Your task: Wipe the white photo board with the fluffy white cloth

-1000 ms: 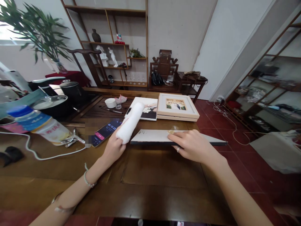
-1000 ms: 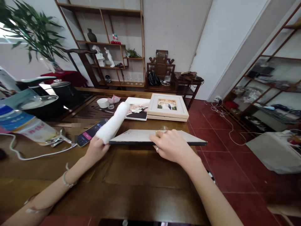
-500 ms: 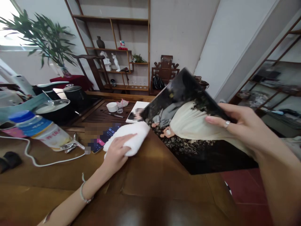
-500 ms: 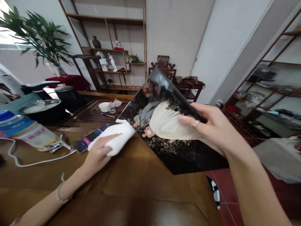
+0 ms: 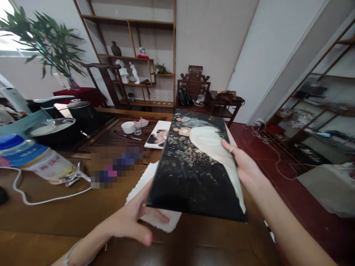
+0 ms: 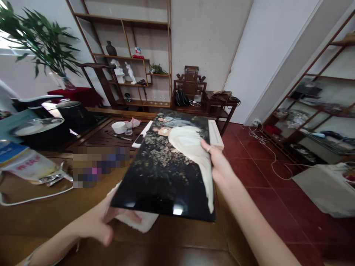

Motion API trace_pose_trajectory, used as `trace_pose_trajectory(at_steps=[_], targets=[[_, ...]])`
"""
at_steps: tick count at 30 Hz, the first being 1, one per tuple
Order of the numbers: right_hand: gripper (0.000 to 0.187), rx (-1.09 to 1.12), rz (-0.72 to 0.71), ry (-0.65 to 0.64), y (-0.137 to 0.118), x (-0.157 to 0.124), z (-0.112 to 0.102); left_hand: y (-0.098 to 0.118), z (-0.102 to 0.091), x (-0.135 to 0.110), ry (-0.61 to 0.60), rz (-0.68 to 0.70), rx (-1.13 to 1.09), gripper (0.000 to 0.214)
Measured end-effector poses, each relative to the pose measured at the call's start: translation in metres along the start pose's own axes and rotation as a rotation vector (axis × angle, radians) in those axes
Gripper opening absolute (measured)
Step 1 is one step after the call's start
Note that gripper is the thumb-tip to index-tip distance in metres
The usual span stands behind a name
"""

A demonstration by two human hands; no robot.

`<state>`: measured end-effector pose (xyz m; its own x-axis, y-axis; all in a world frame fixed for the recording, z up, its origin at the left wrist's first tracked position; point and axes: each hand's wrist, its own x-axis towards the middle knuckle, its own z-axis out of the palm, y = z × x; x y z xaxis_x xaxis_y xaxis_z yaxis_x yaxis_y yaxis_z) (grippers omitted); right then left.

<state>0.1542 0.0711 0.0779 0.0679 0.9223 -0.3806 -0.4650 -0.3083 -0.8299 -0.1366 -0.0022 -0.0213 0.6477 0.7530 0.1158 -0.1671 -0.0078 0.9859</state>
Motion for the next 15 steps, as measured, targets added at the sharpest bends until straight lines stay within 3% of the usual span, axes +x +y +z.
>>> trace_pose_trajectory(at_steps=[2,5,7,11,15], targets=[[0.023,0.053,0.143,-0.063,0.012,0.003,0.016,-0.009,-0.001,-0.005,0.097,-0.032,0.064,0.088],[0.023,0.068,0.267,-0.176,0.028,0.011,0.038,-0.013,-0.003,-0.010,0.428,-0.104,0.082,0.070],[0.023,0.009,0.297,-0.261,0.039,0.021,0.050,-0.005,-0.003,-0.007,0.617,-0.108,-0.053,0.056],[0.025,-0.224,0.194,-0.428,0.059,0.041,0.068,0.022,0.002,0.010,0.802,-0.011,-0.398,0.035],[0.029,-0.712,-0.073,-0.623,0.063,0.063,0.073,0.043,-0.002,0.017,1.003,0.078,-0.501,0.021]])
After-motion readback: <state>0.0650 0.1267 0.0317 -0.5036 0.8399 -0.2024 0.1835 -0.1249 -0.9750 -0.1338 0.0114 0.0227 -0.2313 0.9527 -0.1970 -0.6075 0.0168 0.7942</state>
